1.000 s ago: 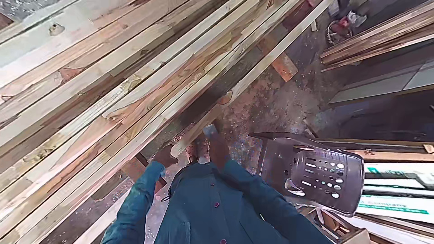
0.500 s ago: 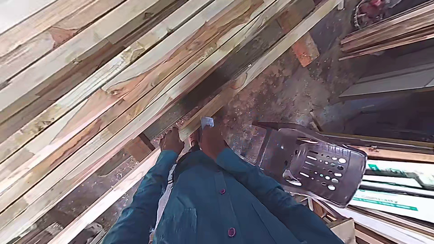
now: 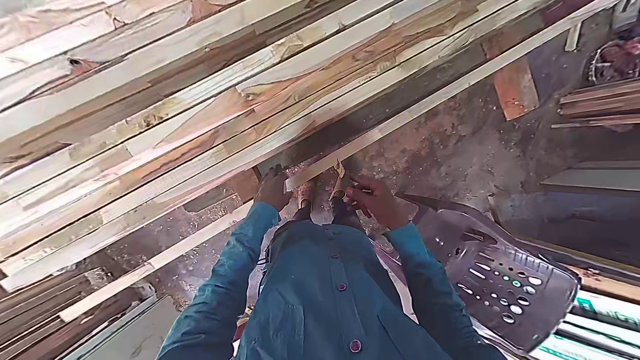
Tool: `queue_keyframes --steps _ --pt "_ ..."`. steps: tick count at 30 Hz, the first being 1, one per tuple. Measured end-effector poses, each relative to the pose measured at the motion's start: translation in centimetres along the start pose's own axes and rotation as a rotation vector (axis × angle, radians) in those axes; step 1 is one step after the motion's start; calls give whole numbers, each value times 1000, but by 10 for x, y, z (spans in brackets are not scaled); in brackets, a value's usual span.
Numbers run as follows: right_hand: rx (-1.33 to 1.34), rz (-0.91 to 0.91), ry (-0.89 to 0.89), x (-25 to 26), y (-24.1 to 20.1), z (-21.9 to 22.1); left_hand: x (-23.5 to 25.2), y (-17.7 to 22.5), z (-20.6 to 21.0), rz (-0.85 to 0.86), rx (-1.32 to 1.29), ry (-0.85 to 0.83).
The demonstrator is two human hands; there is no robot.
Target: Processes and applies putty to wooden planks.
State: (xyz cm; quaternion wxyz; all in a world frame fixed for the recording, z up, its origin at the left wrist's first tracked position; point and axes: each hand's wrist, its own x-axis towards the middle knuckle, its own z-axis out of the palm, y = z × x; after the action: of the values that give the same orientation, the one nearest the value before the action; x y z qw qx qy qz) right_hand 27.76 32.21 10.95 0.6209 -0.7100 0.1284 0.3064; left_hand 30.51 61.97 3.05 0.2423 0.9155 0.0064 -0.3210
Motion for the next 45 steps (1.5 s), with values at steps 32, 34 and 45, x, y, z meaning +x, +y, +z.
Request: queue_keyframes --steps 32,34,45 --pt "-548 -411 600 62 98 102 -110 -186 3 -281 174 -119" --pt "-560 -267 589 49 114 115 -110 -192 3 -222 151 -137" --pt "-843 224 481 -10 -3 151 -135 -166 19 -285 236 106"
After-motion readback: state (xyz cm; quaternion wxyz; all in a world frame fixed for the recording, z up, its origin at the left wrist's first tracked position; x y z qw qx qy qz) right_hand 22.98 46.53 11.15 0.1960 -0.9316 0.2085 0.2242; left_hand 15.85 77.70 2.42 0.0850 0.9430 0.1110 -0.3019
